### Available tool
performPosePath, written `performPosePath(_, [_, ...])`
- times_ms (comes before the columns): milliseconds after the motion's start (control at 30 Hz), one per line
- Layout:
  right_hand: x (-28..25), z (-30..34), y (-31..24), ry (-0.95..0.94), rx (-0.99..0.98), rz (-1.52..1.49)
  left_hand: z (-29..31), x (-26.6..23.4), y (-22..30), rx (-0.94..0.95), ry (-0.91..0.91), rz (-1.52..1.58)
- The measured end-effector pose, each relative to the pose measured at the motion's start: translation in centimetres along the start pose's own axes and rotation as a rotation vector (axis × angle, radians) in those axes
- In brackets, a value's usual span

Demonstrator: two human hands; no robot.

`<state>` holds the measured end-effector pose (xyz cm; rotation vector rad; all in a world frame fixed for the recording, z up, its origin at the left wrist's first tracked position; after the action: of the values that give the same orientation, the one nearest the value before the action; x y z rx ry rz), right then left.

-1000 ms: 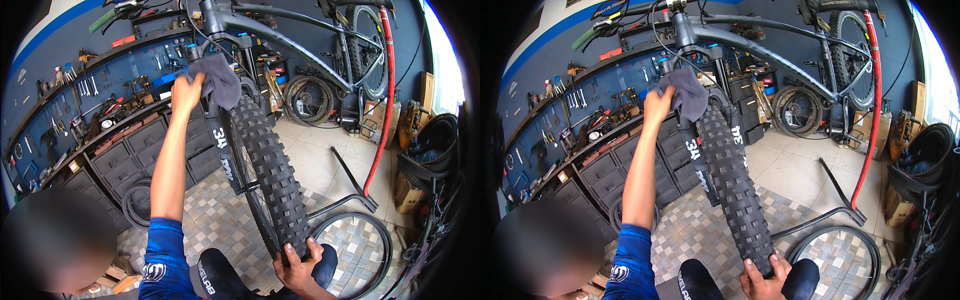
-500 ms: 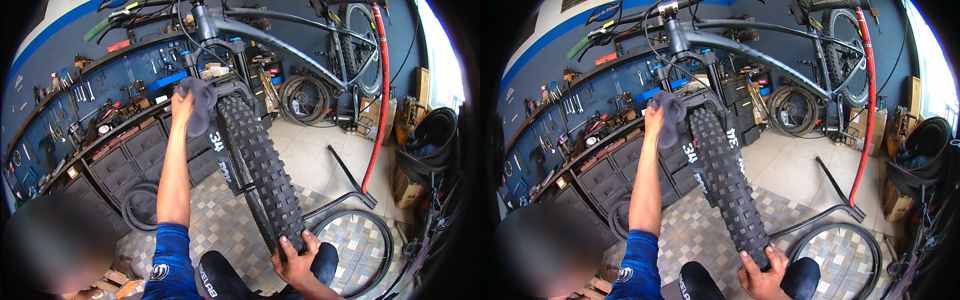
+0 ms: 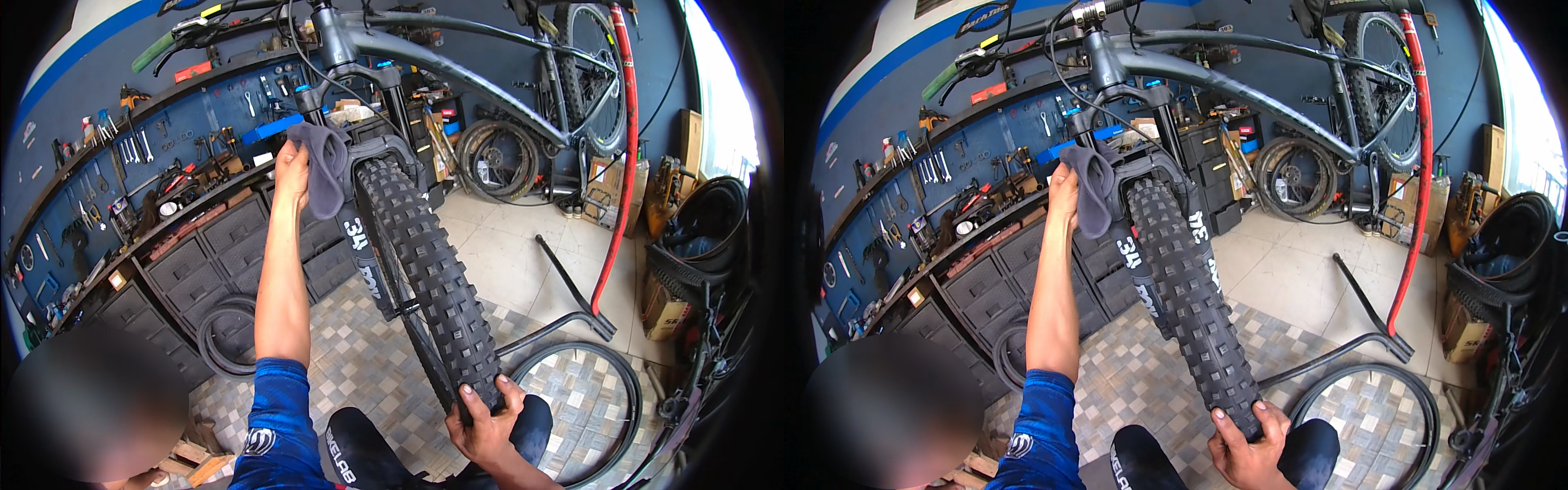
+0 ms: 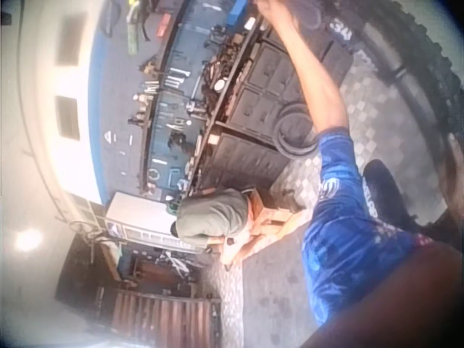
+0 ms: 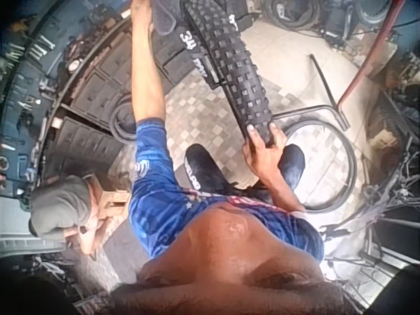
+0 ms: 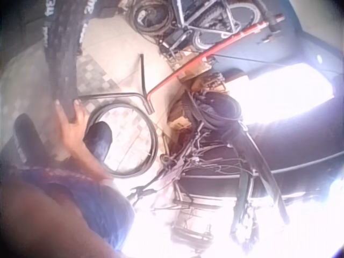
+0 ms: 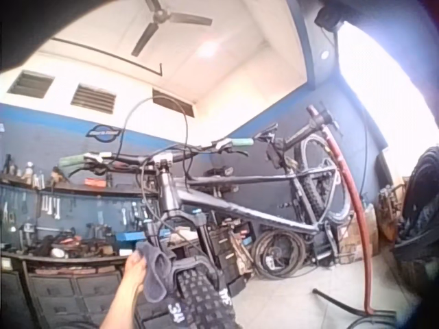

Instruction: The person wipes the front tire and fork of a bicycle with a cloth, then wipes the handlebars and crankset. The bicycle is mounted on a repair stand in a workshop.

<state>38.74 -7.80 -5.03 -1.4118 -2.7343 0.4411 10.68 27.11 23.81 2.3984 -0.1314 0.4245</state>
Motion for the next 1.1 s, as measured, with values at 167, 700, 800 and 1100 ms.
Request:
performPosePath(167, [-0.2,0.8,-0.5,0.040,-0.008,0.011,-1.8,3.6,1.4,0.240,0.253,-0.411])
performPosePath(700, [1.2,2.4,0.8,0.042,0.025,0.005,-0.3,-0.2,-5.0,-0.183,0.285,0.257])
performPosePath(800, [1.4,3.2,1.0,0.081,0.025,-0.010,1.7,-2.2,-6.1,-0.180,0.256,0.189])
performPosePath(1100, [2.3,5.6,1.2,0.153,0.050,-0.069,-2.7,0.0,-1.2,0.599,-0.032,-0.846])
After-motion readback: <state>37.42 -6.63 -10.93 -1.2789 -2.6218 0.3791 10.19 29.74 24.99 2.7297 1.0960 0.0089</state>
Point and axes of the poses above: each hand's wrist, its own z-axis away from the middle knuckle, its own x-axis out of the palm, y = z × x, the point moved 2 cm from there along -z, towards the middle knuckle, and after that the axes turned 14 degrees about y, right-handed, at the moved point
